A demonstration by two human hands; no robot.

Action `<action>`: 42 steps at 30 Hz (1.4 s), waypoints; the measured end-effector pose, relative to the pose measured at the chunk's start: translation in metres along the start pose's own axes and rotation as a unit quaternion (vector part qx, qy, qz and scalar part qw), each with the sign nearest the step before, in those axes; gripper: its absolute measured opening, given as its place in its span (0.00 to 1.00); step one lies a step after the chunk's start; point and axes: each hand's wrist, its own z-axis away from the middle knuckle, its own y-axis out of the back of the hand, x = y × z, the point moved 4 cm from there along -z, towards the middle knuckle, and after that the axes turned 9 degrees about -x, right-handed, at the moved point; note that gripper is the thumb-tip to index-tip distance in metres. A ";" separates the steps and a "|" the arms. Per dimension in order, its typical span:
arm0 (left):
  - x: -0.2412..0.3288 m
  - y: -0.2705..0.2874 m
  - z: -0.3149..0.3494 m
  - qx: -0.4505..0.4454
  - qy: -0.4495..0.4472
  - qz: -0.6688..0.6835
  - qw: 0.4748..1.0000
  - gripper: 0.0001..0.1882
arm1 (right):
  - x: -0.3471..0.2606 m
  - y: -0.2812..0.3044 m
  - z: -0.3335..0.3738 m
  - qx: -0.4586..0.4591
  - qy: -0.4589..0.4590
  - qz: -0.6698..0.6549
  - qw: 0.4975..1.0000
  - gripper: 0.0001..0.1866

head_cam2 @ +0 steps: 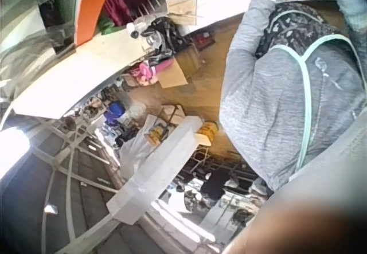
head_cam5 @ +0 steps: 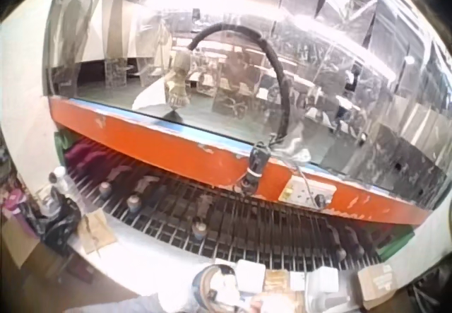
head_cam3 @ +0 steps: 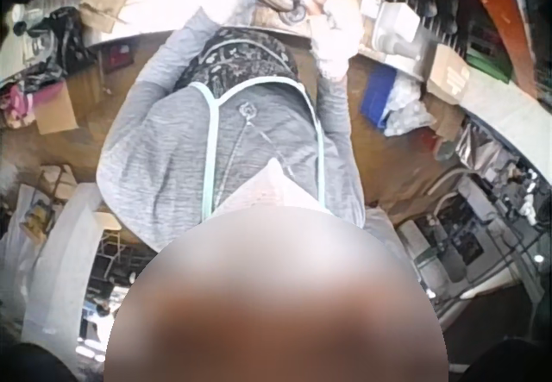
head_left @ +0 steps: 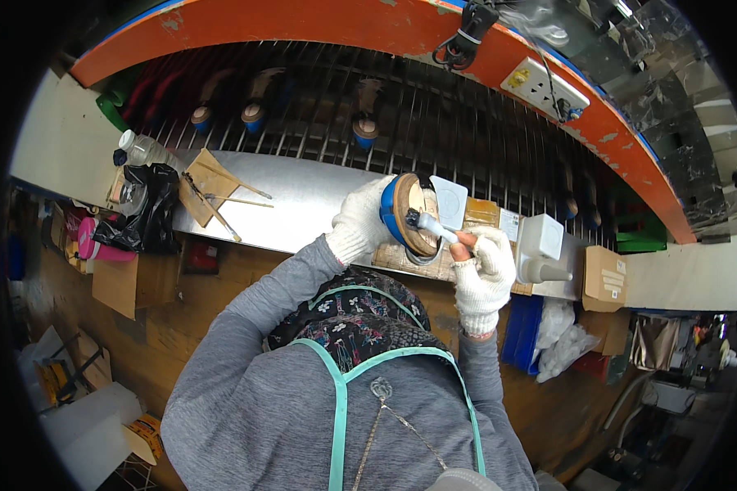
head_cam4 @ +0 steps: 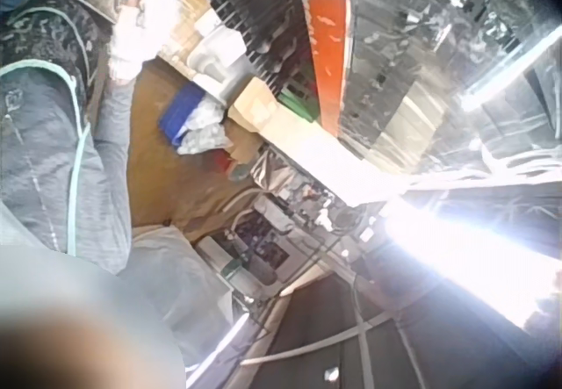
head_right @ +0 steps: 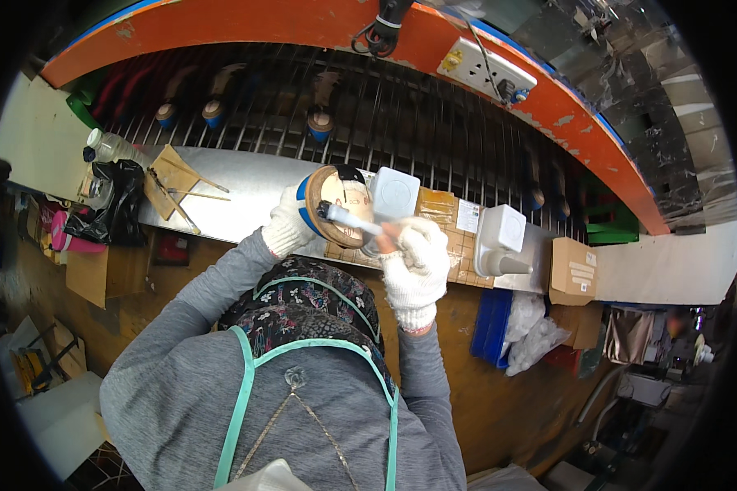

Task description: The person repeatedly applies glue to the sole of a blue sandal using a small brush. They dip the brush into a container and spread the adhesive along the edges and surface of the sole, rotating the sandal to reach different areas.

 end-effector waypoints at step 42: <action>0.085 -0.031 0.025 -0.411 0.274 0.197 0.847 0.42 | 0.041 0.019 -0.083 -0.125 0.061 -0.029 0.990 0.07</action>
